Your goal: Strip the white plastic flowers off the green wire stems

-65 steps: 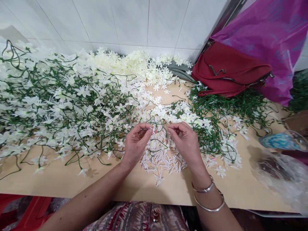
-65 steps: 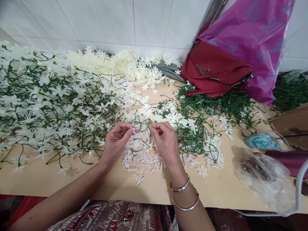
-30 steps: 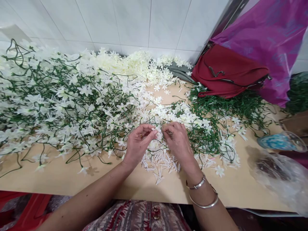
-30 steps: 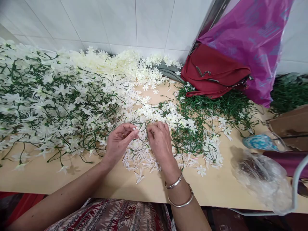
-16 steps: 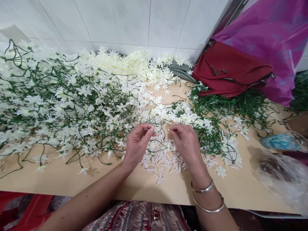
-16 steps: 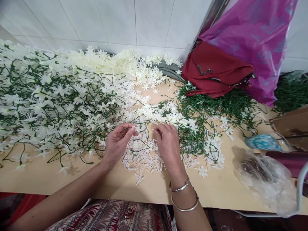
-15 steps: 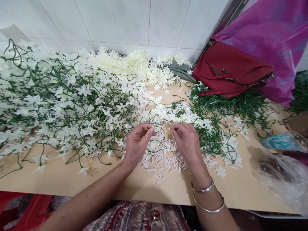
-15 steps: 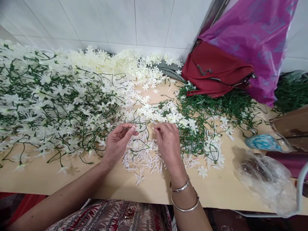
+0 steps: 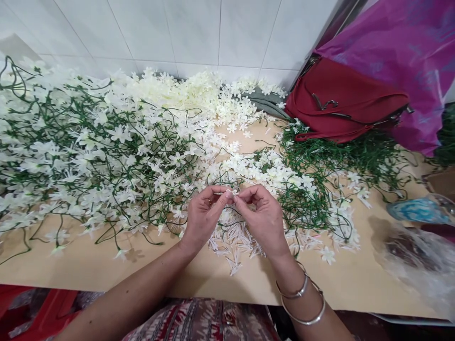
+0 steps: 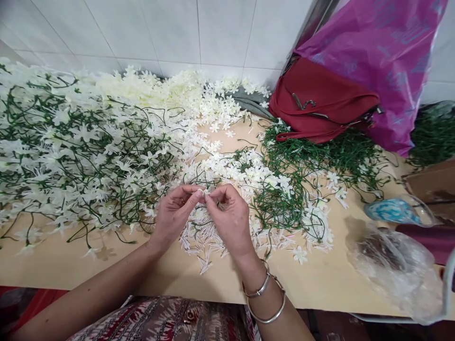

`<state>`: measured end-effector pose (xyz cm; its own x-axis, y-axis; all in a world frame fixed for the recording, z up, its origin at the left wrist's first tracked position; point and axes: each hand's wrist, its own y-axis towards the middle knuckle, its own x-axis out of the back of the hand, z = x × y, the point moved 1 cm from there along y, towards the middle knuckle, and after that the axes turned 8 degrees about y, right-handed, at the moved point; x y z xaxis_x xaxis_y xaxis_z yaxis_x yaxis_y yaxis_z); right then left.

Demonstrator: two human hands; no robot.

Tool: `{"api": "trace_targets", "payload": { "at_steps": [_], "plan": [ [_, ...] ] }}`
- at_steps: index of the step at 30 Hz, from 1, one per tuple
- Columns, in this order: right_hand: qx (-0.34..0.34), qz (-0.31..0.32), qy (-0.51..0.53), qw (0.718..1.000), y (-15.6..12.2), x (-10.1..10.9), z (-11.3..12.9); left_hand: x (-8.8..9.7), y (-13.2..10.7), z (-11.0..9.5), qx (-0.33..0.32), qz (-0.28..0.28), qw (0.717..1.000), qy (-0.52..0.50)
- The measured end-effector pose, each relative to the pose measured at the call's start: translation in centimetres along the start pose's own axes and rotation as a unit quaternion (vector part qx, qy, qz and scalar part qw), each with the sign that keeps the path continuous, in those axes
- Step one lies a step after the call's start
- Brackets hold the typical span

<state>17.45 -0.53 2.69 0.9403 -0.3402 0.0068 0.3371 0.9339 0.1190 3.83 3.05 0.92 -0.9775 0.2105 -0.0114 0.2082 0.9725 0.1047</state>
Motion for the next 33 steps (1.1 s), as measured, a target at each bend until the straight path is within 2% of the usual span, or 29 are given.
{"api": "trace_targets", "payload": {
  "at_steps": [4, 10, 13, 16, 20, 22, 24, 28, 33],
  "plan": [
    [-0.033, -0.017, 0.068, 0.997, 0.2, 0.0, 0.0, -0.1, -0.2, 0.3, -0.013, 0.022, 1.000, 0.001],
    [-0.093, 0.005, 0.117, 0.989, 0.3, 0.2, 0.5, -0.1, -0.3, 0.2, -0.066, 0.036, 0.996, 0.042],
    [-0.096, 0.004, 0.139, 0.986, 0.2, 0.3, 0.4, 0.0, -0.2, 0.1, -0.045, 0.048, 0.998, 0.023],
    [-0.065, 0.015, 0.100, 0.993, 0.0, 0.3, 0.2, 0.0, -0.1, 0.0, -0.012, 0.061, 0.998, 0.004],
    [0.058, -0.006, -0.014, 0.998, 0.1, 0.5, 0.4, 0.1, -0.2, -0.3, -0.006, 0.074, 0.997, -0.013],
    [0.109, -0.029, -0.022, 0.993, 0.3, 0.8, 0.6, 0.1, -0.3, -0.6, -0.022, 0.077, 0.997, 0.023],
    [0.119, -0.065, 0.018, 0.991, 0.6, 1.3, 0.6, 0.2, -0.5, -0.9, -0.051, 0.057, 0.995, 0.063],
    [0.071, -0.136, 0.104, 0.983, 1.5, 3.2, -0.1, 0.4, -0.6, -1.0, -0.109, -0.019, 0.992, 0.052],
    [0.050, -0.146, 0.144, 0.978, 2.4, 4.7, -1.0, 0.3, -0.5, -0.6, -0.125, -0.037, 0.990, 0.059]
  ]
}}
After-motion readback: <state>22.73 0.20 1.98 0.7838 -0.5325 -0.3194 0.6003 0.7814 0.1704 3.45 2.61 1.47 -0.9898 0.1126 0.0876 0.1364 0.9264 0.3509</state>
